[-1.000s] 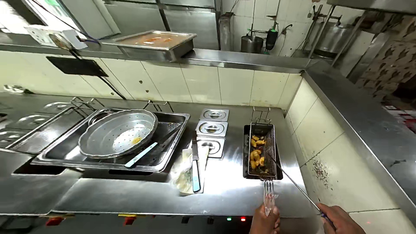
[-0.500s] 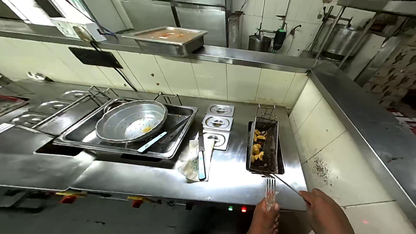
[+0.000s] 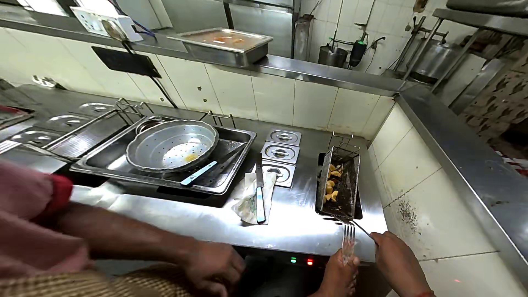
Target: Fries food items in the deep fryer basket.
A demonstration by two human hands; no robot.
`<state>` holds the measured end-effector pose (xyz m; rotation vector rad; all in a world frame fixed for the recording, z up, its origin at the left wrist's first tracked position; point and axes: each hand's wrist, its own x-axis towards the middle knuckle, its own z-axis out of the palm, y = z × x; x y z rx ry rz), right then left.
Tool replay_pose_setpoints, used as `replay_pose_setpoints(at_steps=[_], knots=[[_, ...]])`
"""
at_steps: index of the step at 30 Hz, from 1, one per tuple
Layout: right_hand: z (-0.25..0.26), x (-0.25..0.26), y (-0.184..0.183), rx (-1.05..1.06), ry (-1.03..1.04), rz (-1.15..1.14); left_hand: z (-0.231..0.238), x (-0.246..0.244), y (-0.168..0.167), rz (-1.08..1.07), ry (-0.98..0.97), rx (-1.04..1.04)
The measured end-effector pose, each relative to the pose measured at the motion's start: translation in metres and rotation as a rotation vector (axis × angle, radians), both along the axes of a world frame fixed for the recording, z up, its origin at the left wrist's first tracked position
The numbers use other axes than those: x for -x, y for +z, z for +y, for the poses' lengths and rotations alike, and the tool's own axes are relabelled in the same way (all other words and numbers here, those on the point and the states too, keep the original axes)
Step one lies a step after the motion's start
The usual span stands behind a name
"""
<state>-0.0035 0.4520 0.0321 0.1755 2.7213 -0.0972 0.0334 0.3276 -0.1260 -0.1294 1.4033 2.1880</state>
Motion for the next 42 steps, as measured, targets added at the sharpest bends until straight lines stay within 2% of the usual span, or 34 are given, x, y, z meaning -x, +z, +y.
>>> replay_pose_setpoints(at_steps=[16, 26, 32, 42], knots=[[-0.019, -0.023, -0.009, -0.007, -0.086, -0.023, -0.002, -0.003, -0.002, 0.021, -0.038, 0.038], [-0.031, -0.027, 0.004, -0.061, -0.036, -0.061, -0.003, -0.001, -0.001, 0.032, -0.039, 0.000], [-0.042, -0.014, 0.004, -0.137, 0.000, -0.107, -0.004, 0.003, 0.003, 0.015, -0.028, 0.071], [-0.040, -0.036, -0.008, -0.077, -0.050, -0.115, -0.003, 0.010, 0.009, -0.078, 0.035, -0.051]])
